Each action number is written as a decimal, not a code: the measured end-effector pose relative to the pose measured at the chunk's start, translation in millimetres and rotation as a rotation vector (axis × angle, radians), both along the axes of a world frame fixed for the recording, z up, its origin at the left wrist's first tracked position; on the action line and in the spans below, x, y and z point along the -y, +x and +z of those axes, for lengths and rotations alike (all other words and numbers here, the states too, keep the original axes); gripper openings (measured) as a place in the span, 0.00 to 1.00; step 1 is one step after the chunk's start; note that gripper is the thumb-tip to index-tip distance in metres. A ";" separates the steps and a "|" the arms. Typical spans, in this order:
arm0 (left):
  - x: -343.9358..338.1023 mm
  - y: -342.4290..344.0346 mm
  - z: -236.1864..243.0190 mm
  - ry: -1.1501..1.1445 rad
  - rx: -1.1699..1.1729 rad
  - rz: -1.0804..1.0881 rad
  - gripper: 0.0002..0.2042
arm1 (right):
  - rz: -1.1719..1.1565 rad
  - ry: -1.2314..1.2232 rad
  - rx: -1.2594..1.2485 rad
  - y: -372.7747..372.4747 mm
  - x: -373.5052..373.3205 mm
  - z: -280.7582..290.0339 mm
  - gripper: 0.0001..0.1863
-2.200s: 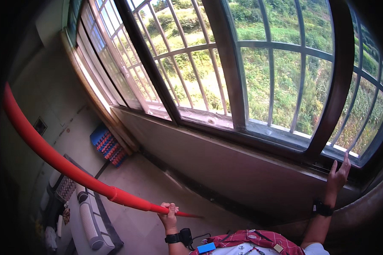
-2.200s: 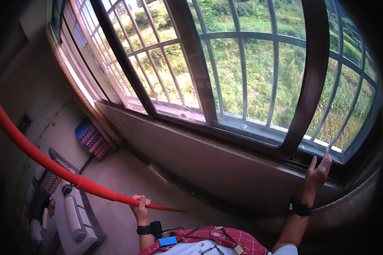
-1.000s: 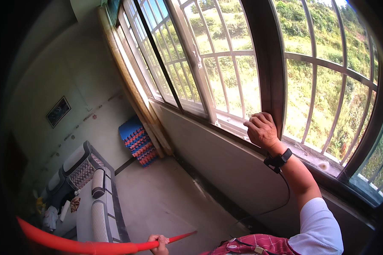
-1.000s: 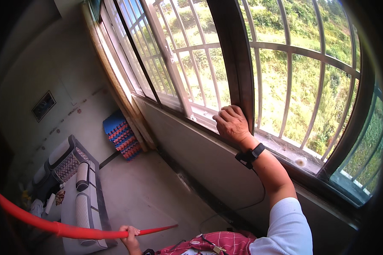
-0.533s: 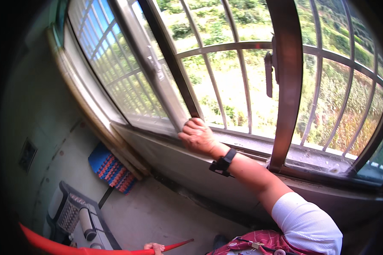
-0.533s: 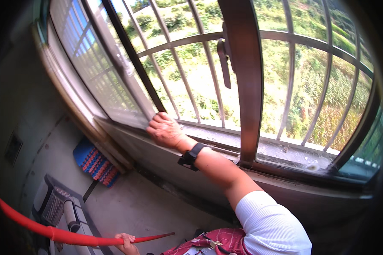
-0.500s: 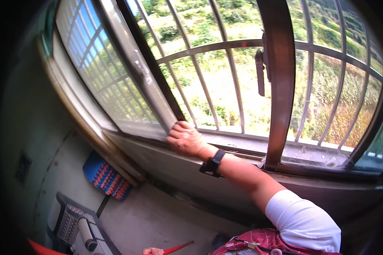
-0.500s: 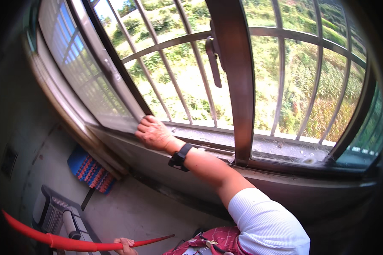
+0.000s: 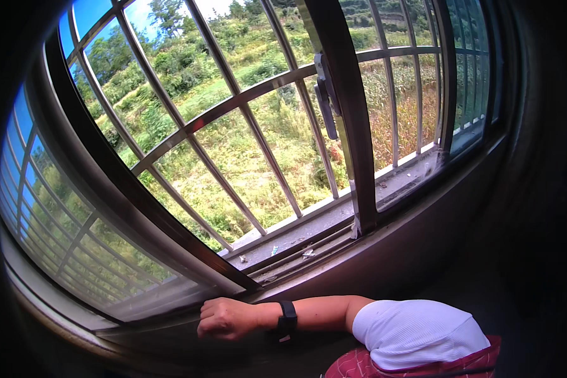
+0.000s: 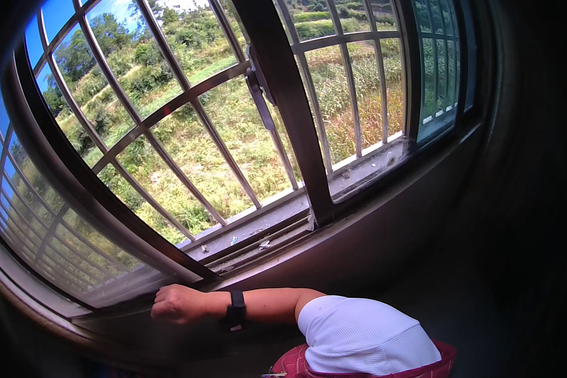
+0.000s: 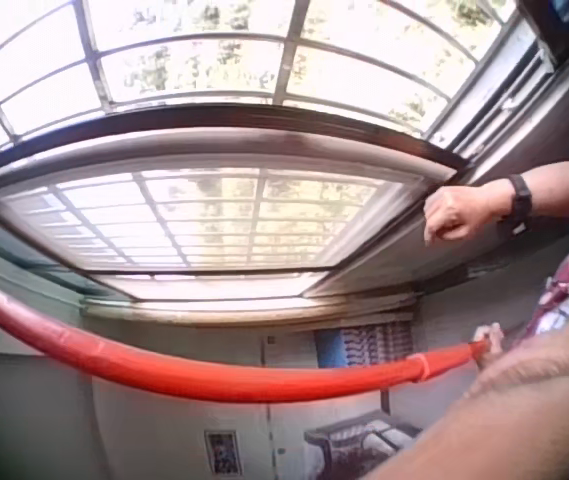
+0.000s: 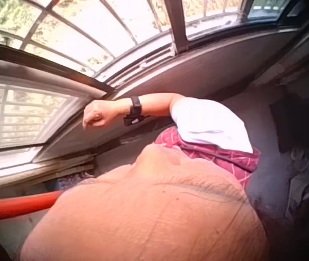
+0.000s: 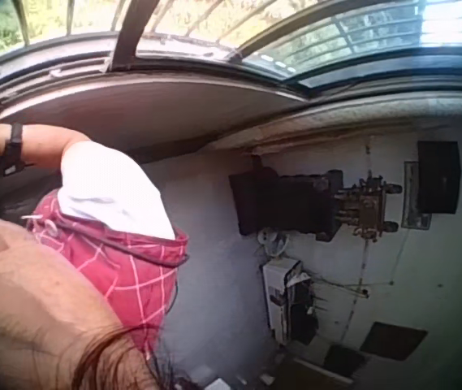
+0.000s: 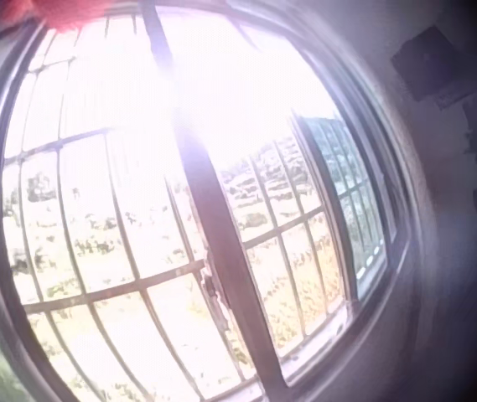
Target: The person cleans a window and its frame using a red duster. Then the person uses their fingers to remove small debris from the window track.
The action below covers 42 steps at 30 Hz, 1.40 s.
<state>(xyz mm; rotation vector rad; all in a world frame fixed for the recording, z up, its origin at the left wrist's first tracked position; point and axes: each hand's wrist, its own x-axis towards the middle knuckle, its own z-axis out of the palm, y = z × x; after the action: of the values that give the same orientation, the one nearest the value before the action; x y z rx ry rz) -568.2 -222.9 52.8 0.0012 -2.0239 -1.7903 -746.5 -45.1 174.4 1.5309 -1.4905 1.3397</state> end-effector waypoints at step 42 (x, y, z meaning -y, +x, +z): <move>195.1 -44.1 9.0 -1.251 0.134 -0.161 0.05 | -0.312 -0.793 1.095 92.5 63.8 -57.0 0.08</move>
<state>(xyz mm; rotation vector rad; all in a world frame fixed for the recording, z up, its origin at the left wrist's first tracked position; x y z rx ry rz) -612.4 -418.0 61.8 -0.4225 -2.9295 -0.3292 -653.9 -109.0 117.4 -0.0082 -1.3310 2.3125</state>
